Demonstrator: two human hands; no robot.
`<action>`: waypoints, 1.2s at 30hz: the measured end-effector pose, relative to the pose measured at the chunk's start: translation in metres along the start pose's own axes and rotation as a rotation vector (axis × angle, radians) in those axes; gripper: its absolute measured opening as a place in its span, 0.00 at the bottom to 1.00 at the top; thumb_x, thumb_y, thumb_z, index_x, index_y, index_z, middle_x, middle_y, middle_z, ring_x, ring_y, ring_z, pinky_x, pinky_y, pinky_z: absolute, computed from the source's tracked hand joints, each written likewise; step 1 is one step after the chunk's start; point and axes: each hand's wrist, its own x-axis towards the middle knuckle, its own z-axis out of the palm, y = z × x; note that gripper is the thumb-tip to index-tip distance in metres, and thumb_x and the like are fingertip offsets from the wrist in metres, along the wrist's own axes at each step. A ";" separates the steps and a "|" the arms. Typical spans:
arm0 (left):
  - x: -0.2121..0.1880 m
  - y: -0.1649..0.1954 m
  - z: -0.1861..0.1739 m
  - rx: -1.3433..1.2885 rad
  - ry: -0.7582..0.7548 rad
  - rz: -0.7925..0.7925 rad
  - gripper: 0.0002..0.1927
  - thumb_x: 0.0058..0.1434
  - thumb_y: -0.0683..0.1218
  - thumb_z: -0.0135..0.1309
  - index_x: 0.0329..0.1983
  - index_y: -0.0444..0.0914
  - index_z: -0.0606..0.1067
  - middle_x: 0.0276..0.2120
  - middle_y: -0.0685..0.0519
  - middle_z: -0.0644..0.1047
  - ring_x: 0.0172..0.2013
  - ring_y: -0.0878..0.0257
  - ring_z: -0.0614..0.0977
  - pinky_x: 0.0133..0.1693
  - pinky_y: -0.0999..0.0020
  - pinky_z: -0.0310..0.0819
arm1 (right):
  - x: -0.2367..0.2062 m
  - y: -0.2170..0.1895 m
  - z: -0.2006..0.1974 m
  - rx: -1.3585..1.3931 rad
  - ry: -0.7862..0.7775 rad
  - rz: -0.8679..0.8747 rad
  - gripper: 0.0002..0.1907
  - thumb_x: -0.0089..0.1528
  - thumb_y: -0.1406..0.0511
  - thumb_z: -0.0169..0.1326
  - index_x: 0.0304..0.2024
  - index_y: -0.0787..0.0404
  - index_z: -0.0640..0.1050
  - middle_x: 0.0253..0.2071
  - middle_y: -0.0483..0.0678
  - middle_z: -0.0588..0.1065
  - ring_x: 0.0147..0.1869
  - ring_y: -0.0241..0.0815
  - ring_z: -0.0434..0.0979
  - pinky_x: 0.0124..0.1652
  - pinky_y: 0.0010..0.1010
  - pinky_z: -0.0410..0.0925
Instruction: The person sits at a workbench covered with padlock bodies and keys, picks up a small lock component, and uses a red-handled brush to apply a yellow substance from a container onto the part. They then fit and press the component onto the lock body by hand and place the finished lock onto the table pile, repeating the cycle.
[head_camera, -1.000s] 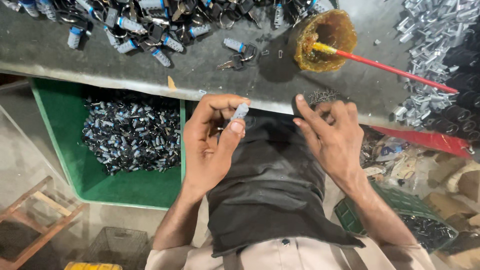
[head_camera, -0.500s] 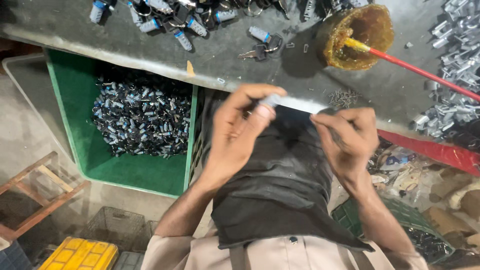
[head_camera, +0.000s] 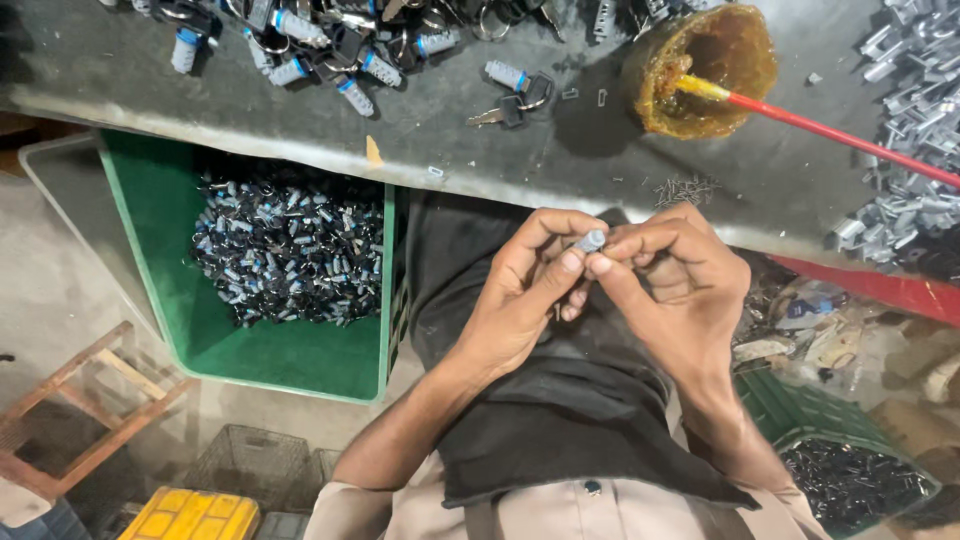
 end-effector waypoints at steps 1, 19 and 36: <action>0.000 0.001 0.000 0.017 0.000 -0.002 0.15 0.76 0.48 0.52 0.61 0.37 0.70 0.41 0.58 0.73 0.35 0.73 0.70 0.37 0.77 0.65 | -0.001 0.001 -0.001 -0.023 0.008 0.012 0.08 0.63 0.81 0.61 0.43 0.70 0.78 0.44 0.49 0.73 0.46 0.32 0.74 0.50 0.23 0.68; 0.066 0.026 0.009 -0.269 0.029 0.091 0.11 0.76 0.46 0.52 0.55 0.35 0.71 0.35 0.52 0.76 0.34 0.67 0.76 0.40 0.70 0.72 | 0.033 0.000 -0.058 -0.092 0.465 -0.351 0.12 0.78 0.67 0.58 0.52 0.74 0.74 0.44 0.55 0.77 0.44 0.47 0.84 0.44 0.32 0.79; -0.031 0.131 -0.016 1.866 -0.125 0.213 0.12 0.59 0.45 0.56 0.46 0.49 0.80 0.51 0.51 0.80 0.48 0.49 0.80 0.51 0.55 0.73 | 0.026 -0.048 -0.053 -0.760 0.043 -0.106 0.15 0.66 0.67 0.63 0.56 0.57 0.82 0.44 0.50 0.80 0.45 0.44 0.82 0.44 0.31 0.73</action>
